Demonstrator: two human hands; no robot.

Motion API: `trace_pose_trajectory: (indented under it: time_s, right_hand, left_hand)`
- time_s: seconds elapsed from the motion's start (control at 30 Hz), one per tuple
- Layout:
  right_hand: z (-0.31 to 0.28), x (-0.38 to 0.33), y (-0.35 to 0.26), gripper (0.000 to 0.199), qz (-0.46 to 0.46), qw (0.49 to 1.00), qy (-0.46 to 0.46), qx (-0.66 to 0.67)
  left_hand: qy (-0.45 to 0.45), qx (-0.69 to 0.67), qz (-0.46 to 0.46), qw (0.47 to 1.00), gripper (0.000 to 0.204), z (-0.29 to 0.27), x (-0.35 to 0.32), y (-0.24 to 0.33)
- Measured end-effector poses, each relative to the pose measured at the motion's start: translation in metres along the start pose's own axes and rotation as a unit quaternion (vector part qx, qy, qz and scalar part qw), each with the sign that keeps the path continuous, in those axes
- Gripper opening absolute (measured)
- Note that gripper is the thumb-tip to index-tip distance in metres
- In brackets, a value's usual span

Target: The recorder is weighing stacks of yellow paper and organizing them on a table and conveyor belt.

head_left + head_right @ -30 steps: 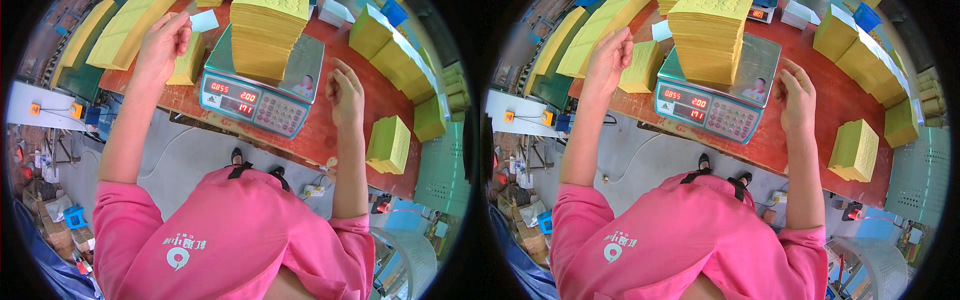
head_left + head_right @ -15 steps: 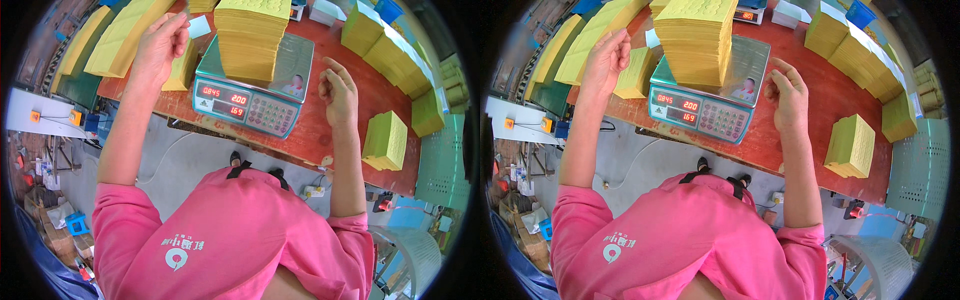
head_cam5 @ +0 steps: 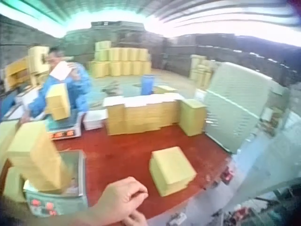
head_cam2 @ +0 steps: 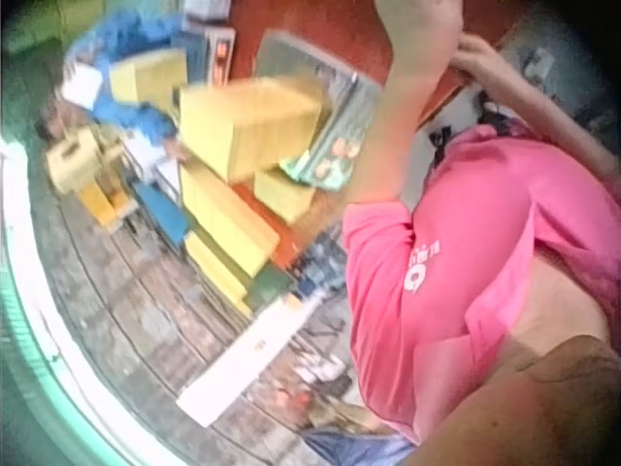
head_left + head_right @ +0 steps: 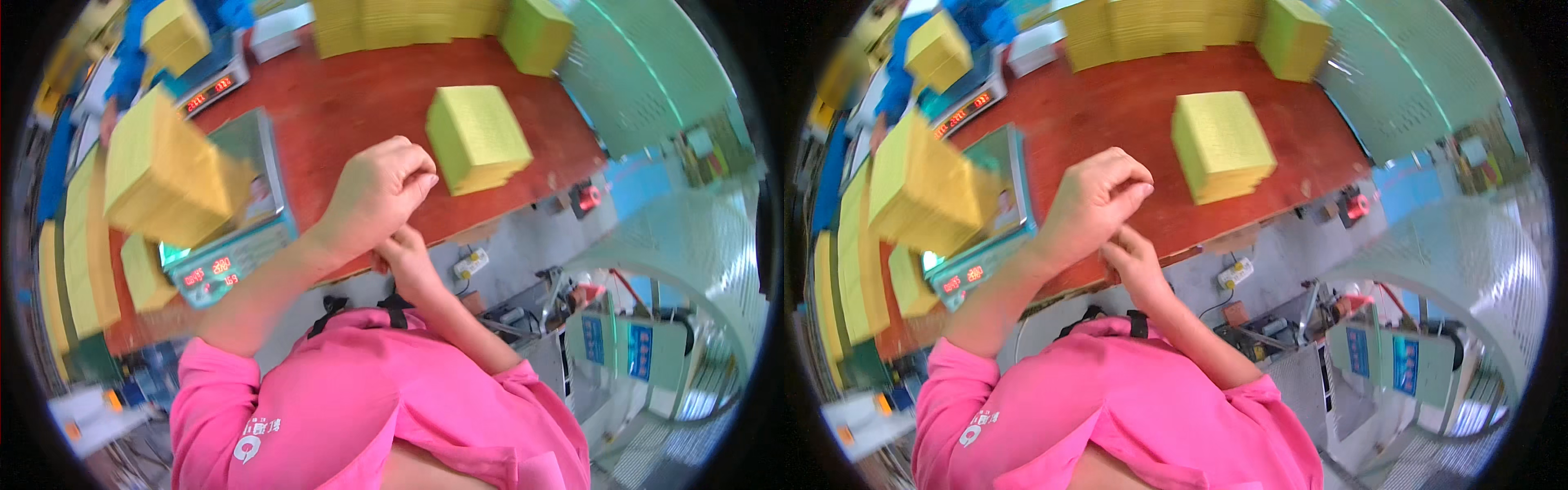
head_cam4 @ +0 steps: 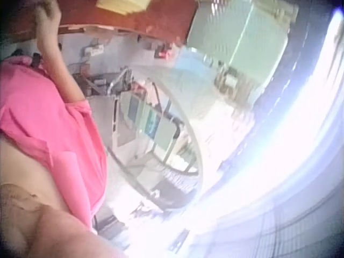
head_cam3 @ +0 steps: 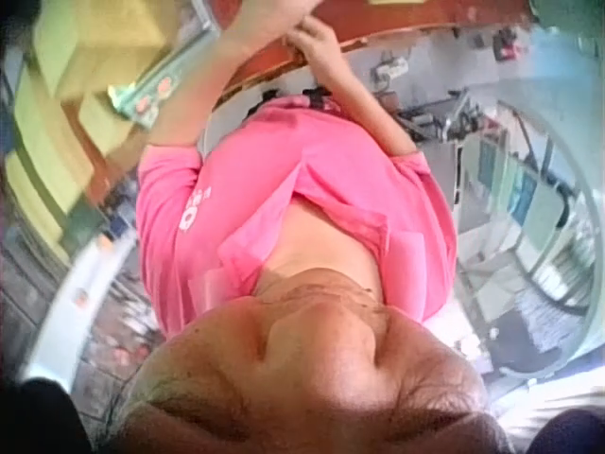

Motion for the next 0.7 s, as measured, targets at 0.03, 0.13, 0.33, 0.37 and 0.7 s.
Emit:
trace_pose_trajectory:
  time_s: [0.03, 0.13, 0.33, 0.37, 0.7]
  right_hand:
    - [-0.023, -0.007, -0.004, 0.025, -0.01, 1.0, 0.022, 0.01]
    - [-0.094, -0.029, 0.005, 0.029, 0.073, 0.989, 0.109, 0.063]
    - [-0.182, -0.035, -0.001, 0.028, 0.06, 0.978, 0.178, 0.095]
    - [-0.188, -0.033, -0.004, 0.028, 0.058, 0.979, 0.173, 0.093]
    - [-0.189, -0.01, -0.025, 0.026, 0.042, 0.989, 0.086, 0.115]
  left_hand:
    - [-0.005, 0.018, 0.035, 0.999, 0.012, 0.031, 0.009, 0.0]
    - [-0.019, 0.073, 0.119, 0.99, 0.02, 0.098, 0.029, 0.007]
    - [-0.032, 0.211, 0.158, 0.964, 0.027, 0.149, 0.057, 0.002]
    - [-0.047, 0.217, 0.154, 0.963, 0.026, 0.152, 0.059, 0.0]
    - [-0.082, 0.237, 0.144, 0.957, 0.014, 0.157, 0.064, 0.004]
Point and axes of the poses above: each hand's wrist, its own x-axis towards the middle knuckle, its own z-axis out of the palm, y = z × x, the point moved 9 cm from there along x, towards the middle knuckle, and after that the axes turned 10 degrees about y, right-handed, at the moved point
